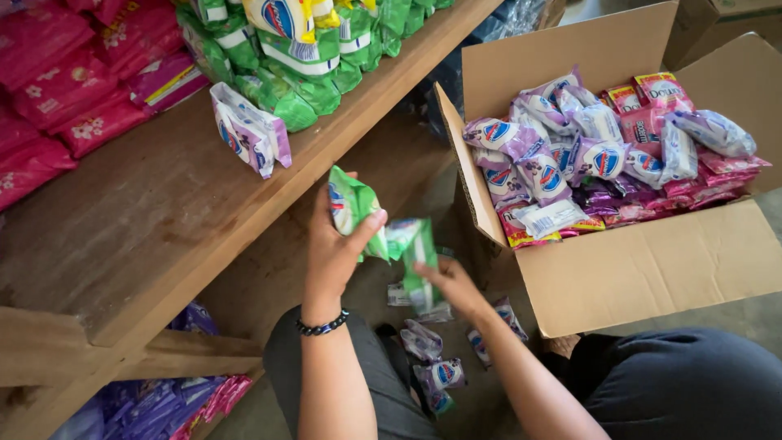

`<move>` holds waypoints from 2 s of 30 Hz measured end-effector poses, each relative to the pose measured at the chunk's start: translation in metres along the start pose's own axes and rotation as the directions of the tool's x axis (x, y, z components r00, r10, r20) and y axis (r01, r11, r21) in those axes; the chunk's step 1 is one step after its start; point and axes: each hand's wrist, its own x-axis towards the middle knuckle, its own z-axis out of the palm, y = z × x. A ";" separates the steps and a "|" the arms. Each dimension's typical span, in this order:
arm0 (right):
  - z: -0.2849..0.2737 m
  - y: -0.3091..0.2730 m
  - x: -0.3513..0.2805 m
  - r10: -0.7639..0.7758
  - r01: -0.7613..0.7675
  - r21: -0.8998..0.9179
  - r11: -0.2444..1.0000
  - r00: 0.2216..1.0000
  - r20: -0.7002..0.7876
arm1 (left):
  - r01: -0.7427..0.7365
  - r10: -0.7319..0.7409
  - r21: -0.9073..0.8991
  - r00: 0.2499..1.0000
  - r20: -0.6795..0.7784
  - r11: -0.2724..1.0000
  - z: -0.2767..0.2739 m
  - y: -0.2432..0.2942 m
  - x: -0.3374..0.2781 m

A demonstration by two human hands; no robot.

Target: The person sits on the floor in front of a wooden shelf and picks small wrapped soap and detergent packets one at a time, sorting them by color. They place green, yellow, and purple packets from the shelf and from the floor into an open cardboard box, arranging them inside.

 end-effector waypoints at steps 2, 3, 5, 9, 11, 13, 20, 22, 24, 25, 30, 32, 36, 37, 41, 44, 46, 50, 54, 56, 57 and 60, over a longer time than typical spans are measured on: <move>0.001 -0.046 -0.014 -0.067 0.072 0.059 0.996 0.994 -0.085 | 0.030 -0.031 -0.051 0.999 -0.016 0.998 -0.007 -0.001 0.001; 0.001 -0.069 -0.021 -0.131 0.152 0.114 0.982 0.976 -0.175 | 0.058 -0.061 -0.099 0.998 -0.026 0.993 -0.011 -0.002 0.001; 0.004 -0.105 -0.039 -0.251 0.280 0.101 0.955 0.939 -0.233 | 0.114 -0.117 -0.194 0.993 -0.004 0.974 -0.009 -0.004 0.002; 0.011 -0.171 -0.074 -0.459 0.433 -0.157 0.888 0.812 -0.360 | 0.232 -0.185 -0.344 0.969 0.163 0.910 0.007 -0.019 0.002; 0.009 -0.169 -0.077 -0.519 0.424 -0.316 0.849 0.782 -0.345 | 0.241 -0.183 -0.312 0.962 0.204 0.919 0.022 -0.027 0.000; 0.008 -0.173 -0.084 -0.576 0.404 -0.466 0.787 0.753 -0.320 | 0.248 -0.181 -0.278 0.953 0.244 0.928 0.032 -0.034 0.000; 0.005 -0.220 -0.114 -0.585 0.450 -0.509 0.733 0.800 -0.134 | 0.468 -0.395 -0.635 0.879 0.266 0.615 0.027 -0.063 0.007; 0.004 -0.231 -0.120 -0.571 0.450 -0.508 0.734 0.814 -0.105 | 0.494 -0.416 -0.728 0.855 0.308 0.476 0.026 -0.065 0.004; 0.000 -0.235 -0.125 -0.496 0.375 -0.529 0.761 0.863 -0.101 | 0.505 -0.388 -0.776 0.848 0.362 0.379 0.025 -0.071 0.000; 0.000 -0.236 -0.126 -0.496 0.376 -0.528 0.761 0.862 -0.102 | 0.505 -0.388 -0.775 0.848 0.363 0.380 0.026 -0.067 -0.001; -0.002 -0.235 -0.128 -0.614 0.578 -0.425 0.697 0.787 0.063 | 0.462 -0.334 -0.832 0.871 0.361 0.306 0.035 -0.036 -0.002; -0.005 -0.231 -0.125 -0.650 0.640 -0.397 0.658 0.748 0.129 | 0.429 -0.290 -0.854 0.891 0.348 0.293 0.033 -0.033 -0.001; -0.018 -0.228 -0.124 -0.528 0.566 -0.338 0.752 0.824 0.206 | 0.351 -0.239 -0.888 0.928 0.287 0.298 0.027 -0.025 0.000; -0.029 -0.224 -0.125 -0.526 0.566 -0.338 0.752 0.824 0.208 | 0.349 -0.240 -0.889 0.928 0.284 0.298 0.025 -0.026 0.000; -0.064 -0.213 -0.127 -0.443 0.466 -0.204 0.861 0.884 0.150 | 0.368 -0.253 -0.876 0.921 0.297 0.312 0.020 -0.026 -0.001; -0.062 -0.219 -0.127 -0.606 0.605 -0.061 0.794 0.795 0.007 | 0.436 -0.252 -0.848 0.894 0.371 0.301 0.020 -0.029 -0.002; -0.043 -0.224 -0.122 -0.659 0.667 0.057 0.743 0.744 -0.112 | 0.481 -0.262 -0.826 0.872 0.414 0.295 0.023 -0.042 -0.006; -0.017 -0.183 -0.098 -0.583 0.698 0.111 0.707 0.665 -0.466 | 0.563 -0.321 -0.744 0.824 0.467 0.361 0.037 -0.063 -0.016; 0.002 -0.204 -0.107 -0.675 0.623 -0.277 0.731 0.601 -0.428 | 0.507 -0.338 -0.779 0.854 0.396 0.370 0.036 -0.045 -0.017; 0.015 -0.209 -0.113 -0.622 0.537 -0.321 0.780 0.719 -0.310 | 0.441 -0.329 -0.793 0.889 0.320 0.421 0.024 -0.012 -0.020; 0.021 -0.212 -0.115 -0.538 0.442 -0.382 0.812 0.820 -0.195 | 0.375 -0.318 -0.803 0.916 0.244 0.464 0.018 0.005 -0.021; 0.059 -0.262 -0.111 -0.821 0.787 -0.377 0.489 0.561 0.105 | 0.058 -0.152 -0.777 0.987 -0.049 0.627 -0.034 0.025 -0.033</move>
